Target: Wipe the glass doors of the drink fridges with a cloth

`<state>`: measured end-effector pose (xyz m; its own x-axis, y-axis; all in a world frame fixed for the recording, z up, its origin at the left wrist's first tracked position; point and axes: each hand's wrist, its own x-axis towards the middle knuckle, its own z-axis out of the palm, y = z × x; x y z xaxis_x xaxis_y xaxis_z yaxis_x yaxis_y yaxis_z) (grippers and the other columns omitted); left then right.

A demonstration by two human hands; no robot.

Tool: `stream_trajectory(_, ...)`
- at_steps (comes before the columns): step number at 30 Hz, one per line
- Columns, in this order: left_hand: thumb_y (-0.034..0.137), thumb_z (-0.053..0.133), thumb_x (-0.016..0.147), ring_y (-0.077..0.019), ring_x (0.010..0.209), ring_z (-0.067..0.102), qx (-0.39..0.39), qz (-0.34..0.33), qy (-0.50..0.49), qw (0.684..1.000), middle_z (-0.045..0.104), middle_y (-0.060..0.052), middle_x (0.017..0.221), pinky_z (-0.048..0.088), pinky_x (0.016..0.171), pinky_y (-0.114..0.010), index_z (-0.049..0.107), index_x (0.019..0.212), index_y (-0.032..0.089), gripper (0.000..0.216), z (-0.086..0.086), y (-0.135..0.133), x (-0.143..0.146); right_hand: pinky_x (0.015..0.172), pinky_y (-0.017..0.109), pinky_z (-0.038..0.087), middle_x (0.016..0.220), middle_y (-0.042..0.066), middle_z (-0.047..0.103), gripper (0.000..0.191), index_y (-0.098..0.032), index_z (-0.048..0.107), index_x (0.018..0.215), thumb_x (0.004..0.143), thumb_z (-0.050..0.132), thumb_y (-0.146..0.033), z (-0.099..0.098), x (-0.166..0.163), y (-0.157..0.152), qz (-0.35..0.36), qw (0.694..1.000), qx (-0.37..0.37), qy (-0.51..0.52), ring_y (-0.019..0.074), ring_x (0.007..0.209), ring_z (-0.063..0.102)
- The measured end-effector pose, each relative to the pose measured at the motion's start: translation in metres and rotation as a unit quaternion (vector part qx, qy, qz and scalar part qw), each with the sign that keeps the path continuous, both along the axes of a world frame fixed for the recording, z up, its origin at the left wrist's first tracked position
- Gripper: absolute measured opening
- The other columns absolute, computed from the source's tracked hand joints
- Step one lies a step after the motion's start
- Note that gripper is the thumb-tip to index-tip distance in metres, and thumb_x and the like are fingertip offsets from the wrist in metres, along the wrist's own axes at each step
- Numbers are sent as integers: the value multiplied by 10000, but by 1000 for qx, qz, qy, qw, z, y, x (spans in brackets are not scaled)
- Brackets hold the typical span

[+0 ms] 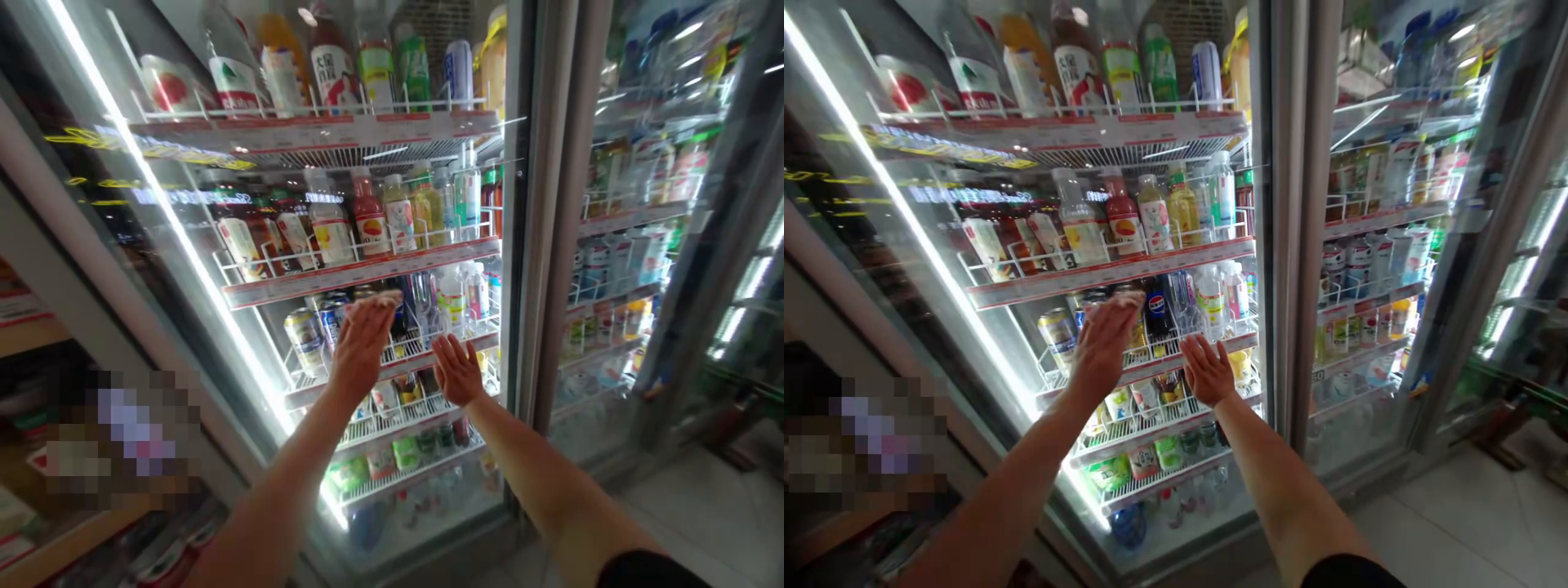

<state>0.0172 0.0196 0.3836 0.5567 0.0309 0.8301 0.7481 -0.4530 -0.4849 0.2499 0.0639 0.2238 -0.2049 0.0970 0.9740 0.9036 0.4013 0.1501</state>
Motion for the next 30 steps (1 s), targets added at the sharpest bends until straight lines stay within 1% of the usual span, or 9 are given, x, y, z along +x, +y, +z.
stream_trajectory(3, 39, 447, 1004, -207, 1527, 419, -29, -22, 78, 996, 632, -62, 1482, 322, 1298, -426, 496, 1571, 241, 603, 3, 1, -2, 1325, 424, 103, 1412, 124, 709, 709, -180, 225, 1691, 1030, 476, -224, 2, 0, -1, 5, 1000, 13, 0, 221, 1382, 616)
stream_trajectory(7, 81, 425, 1019, -267, 1496, 447, 5, 9, -62, 998, 626, -102, 1480, 359, 1266, -499, 543, 1530, 179, 533, 59, 3, -33, 1324, 429, 114, 1397, 124, 718, 669, -180, 291, 1673, 1031, 476, -226, 2, -1, -1, 4, 1000, 16, 1, 226, 1378, 620)
stream_trajectory(9, 117, 450, 1023, -305, 1487, 443, 28, 30, -137, 990, 607, -129, 1489, 365, 1250, -555, 546, 1519, 142, 505, 71, 3, -47, 1323, 433, 123, 1392, 122, 721, 634, -188, 354, 1649, 1028, 476, -227, 2, -1, -1, 2, 1000, 14, 2, 229, 1373, 625)
stream_trajectory(11, 121, 468, 1019, -319, 1503, 420, 36, 42, -148, 987, 586, -148, 1505, 349, 1256, -577, 519, 1537, 134, 521, 60, 2, -55, 1324, 429, 122, 1376, 118, 732, 598, -191, 413, 1620, 1027, 475, -229, 2, -2, -1, 2, 1000, 17, 3, 226, 1364, 633)
stream_trajectory(15, 56, 454, 1005, -263, 1530, 404, 15, 35, 7, 999, 608, -86, 1499, 340, 1280, -508, 504, 1548, 227, 572, 19, -6, -67, 1325, 422, 112, 1356, 116, 744, 563, -184, 469, 1582, 1020, 477, -223, 3, -2, -2, 3, 1000, 19, 4, 218, 1365, 630)
stream_trajectory(17, 87, 464, 1020, -257, 1504, 443, 1, 45, 24, 999, 600, -72, 1512, 368, 1263, -498, 510, 1537, 232, 538, 25, -8, -85, 1322, 426, 119, 1358, 122, 741, 567, -177, 469, 1581, 1015, 481, -221, 3, -1, -3, 3, 1000, 16, 3, 221, 1368, 627)
stream_trajectory(22, 248, 421, 1062, -313, 1505, 406, 56, 77, -154, 984, 525, -134, 1566, 336, 1248, -591, 517, 1516, 124, 480, 65, -10, -134, 1316, 433, 137, 1351, 133, 743, 582, -174, 424, 1609, 1032, 469, -233, 4, -1, -4, 0, 1000, 20, 1, 230, 1323, 661)
stream_trajectory(28, 177, 399, 1062, -265, 1446, 498, -21, 62, -77, 995, 653, -100, 1424, 388, 1239, -508, 584, 1447, 203, 428, -10, -20, -96, 1315, 437, 133, 1342, 143, 746, 673, -151, 266, 1677, 1040, 470, -226, 5, 0, -5, -1, 1000, 26, -5, 241, 1302, 674)
stream_trajectory(30, 166, 413, 1062, -256, 1441, 506, -38, 63, -62, 995, 673, -81, 1402, 393, 1242, -502, 600, 1428, 216, 414, -15, -20, -94, 1315, 436, 133, 1350, 139, 743, 700, -159, 216, 1692, 1041, 467, -223, 4, 0, -5, 0, 1000, 24, -4, 240, 1324, 659)
